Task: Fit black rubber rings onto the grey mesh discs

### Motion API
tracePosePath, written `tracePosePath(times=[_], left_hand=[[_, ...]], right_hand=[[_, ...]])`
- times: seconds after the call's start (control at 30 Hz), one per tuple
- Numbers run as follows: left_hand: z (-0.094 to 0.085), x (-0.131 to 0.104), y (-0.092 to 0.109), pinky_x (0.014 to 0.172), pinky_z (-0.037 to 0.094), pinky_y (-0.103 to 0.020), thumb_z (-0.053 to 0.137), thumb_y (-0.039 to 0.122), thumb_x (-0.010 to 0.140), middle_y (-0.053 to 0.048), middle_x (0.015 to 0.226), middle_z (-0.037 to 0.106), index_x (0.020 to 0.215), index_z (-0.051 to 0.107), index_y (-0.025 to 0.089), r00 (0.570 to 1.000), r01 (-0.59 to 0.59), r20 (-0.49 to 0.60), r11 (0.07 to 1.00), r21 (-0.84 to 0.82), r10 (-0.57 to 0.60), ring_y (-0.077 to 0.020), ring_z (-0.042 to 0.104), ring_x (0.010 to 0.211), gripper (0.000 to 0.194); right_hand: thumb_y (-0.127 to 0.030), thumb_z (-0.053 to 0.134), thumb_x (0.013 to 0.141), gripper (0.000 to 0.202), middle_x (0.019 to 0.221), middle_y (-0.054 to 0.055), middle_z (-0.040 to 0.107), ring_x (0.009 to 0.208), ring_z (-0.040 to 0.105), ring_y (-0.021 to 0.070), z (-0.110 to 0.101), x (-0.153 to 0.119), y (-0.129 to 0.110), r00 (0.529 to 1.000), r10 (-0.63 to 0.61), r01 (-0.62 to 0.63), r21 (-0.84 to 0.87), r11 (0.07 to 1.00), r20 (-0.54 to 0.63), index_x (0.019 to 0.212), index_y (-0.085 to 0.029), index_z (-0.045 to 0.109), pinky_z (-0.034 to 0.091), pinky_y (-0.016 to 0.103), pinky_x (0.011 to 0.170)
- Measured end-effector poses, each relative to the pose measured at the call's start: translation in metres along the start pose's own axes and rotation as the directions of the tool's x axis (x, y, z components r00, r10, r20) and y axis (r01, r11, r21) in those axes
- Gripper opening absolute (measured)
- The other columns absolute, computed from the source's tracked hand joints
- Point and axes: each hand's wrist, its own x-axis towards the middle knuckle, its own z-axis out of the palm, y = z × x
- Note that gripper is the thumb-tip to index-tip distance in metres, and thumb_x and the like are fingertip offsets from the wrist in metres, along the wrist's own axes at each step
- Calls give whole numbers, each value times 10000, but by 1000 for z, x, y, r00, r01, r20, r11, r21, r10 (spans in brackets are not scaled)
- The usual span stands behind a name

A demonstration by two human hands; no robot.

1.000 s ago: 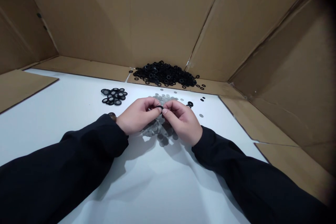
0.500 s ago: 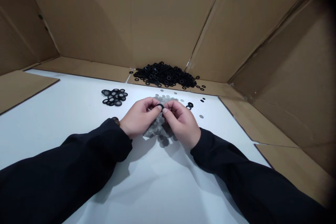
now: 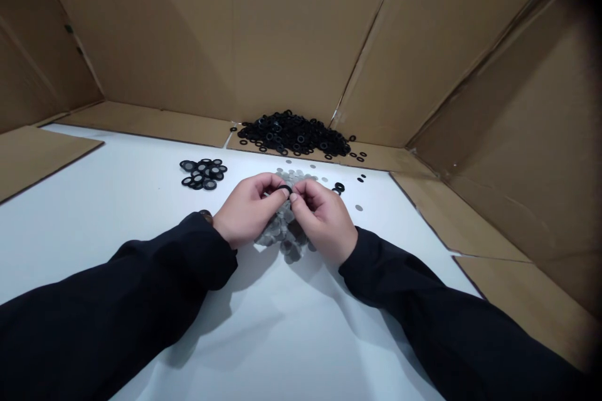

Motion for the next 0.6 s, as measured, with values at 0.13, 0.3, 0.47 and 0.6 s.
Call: tracePosePath(times=[0.13,0.3,0.47,0.6], left_hand=[[-2,1,-4,554,377,-211,605,318,803,22,696,528,809,568,152,998,6,61,999,40,-8,-90,460,600,170],[-4,3,-8,553,381,-215,620,330,792,17,686,537,806,581,149,999,2,49,997,80,-6,-96,468,602,186],[-3,2,-6,597,417,-226,637,314,775,2,725,576,785,585,150,999,-12,41,999,36,10,-104,506,643,173],[-2,1,-5,547,395,-221,641,318,770,7,669,556,766,603,152,998,17,67,997,77,-22,-99,486,588,170]], right_hand=[[-286,492,905,115,653,-28,491,568,448,120,1,-1,3,1000,-8,8,-6,1000,-14,825,-204,509,367,259,558],[-257,479,911,83,743,2,546,658,502,141,-1,-2,7,996,-88,86,-75,993,-15,866,-203,523,406,283,639],[-192,601,790,263,941,46,559,772,529,168,-2,-1,8,969,-246,240,-137,961,-29,1034,-211,504,460,309,691],[-193,630,771,222,1025,77,529,901,540,205,-2,1,9,939,-339,320,-224,920,-51,972,-223,541,487,338,726]])
